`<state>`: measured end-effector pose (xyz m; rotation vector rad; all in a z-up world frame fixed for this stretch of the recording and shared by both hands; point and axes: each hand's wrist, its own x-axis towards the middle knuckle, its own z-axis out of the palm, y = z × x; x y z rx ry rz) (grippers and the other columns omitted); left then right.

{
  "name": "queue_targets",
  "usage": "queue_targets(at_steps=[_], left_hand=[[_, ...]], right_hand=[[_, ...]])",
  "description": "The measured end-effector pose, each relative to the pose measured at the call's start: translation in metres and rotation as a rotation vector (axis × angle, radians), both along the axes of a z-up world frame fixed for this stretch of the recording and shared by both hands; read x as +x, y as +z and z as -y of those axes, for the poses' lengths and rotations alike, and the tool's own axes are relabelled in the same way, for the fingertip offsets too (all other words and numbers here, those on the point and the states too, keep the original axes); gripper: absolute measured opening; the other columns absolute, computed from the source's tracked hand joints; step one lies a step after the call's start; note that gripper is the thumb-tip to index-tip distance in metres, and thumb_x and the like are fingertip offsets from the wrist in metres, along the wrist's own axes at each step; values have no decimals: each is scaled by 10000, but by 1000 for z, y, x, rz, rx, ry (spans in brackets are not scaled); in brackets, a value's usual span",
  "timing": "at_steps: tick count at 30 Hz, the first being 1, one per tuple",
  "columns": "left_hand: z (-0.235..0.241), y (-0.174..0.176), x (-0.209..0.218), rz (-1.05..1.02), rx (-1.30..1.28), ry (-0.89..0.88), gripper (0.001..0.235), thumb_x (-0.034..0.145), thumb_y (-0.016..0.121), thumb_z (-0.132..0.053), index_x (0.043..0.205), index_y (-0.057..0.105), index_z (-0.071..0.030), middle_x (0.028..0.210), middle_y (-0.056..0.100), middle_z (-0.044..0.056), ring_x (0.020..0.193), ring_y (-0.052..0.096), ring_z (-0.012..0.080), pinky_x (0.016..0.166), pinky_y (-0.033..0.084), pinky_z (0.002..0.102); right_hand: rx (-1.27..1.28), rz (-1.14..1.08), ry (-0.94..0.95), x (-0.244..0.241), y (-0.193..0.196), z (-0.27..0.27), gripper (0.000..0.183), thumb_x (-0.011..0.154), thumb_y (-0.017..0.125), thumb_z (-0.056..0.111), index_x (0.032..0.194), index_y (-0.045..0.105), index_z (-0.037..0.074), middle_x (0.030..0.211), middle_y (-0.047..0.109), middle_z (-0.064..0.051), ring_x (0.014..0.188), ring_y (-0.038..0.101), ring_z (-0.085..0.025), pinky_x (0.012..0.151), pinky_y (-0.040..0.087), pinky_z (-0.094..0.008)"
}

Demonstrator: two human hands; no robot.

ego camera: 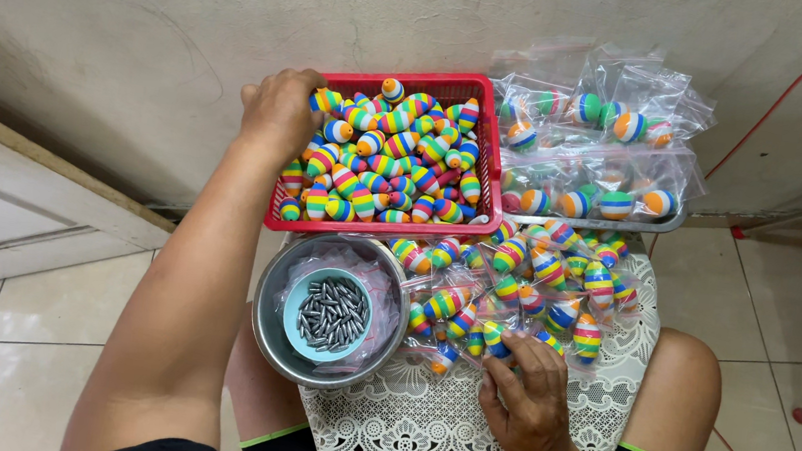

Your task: The person sits on the floor and repeatedly picks up small, colorful, striped toys from a red basket. They place each toy into a clear plastic bag, add a small metal clip from a bowl, and seal the bag before setting it aside.

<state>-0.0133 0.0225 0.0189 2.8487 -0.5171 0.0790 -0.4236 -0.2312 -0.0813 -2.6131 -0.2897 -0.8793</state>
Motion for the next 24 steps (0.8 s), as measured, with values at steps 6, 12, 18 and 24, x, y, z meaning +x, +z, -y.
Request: queue_targets(at_steps=[6,12,18,24], left_hand=[[-22,29,-59,100,-418,-159,415,892,731,-76,1284,597,-93,1236,625,109,1129,605,301,886,482,451],[-15,61,-172,-15,-657,-183,391,949,736,-158,1304,595,-76,1221,656,86,988,629,185,818,520,319],[15,39,-280,-413,-858,-270,321,859,815,-247,1135,693,-138,995,733,-10,841,632,100,747,525,249],[32,19,-339,-608,-1062,-292,253,929,745,-225,1158,722,-120,1126,703,23,1004,656,125,838,532,253]], right_hand=[[13,16,5,0,5,-1,234,901,717,128,1130,696,85,1348,592,-159,1271,566,-364,1088,476,-553],[10,27,-21,-1,13,-1,239,926,693,153,1156,691,89,1352,574,-149,1284,556,-357,1095,465,-544],[322,0,188,3,51,-18,561,938,719,105,1414,427,49,1426,545,-227,1323,614,-348,1118,569,-455],[308,-8,375,3,70,-35,606,970,700,108,1485,387,46,1485,489,-283,1378,584,-410,1104,588,-491]])
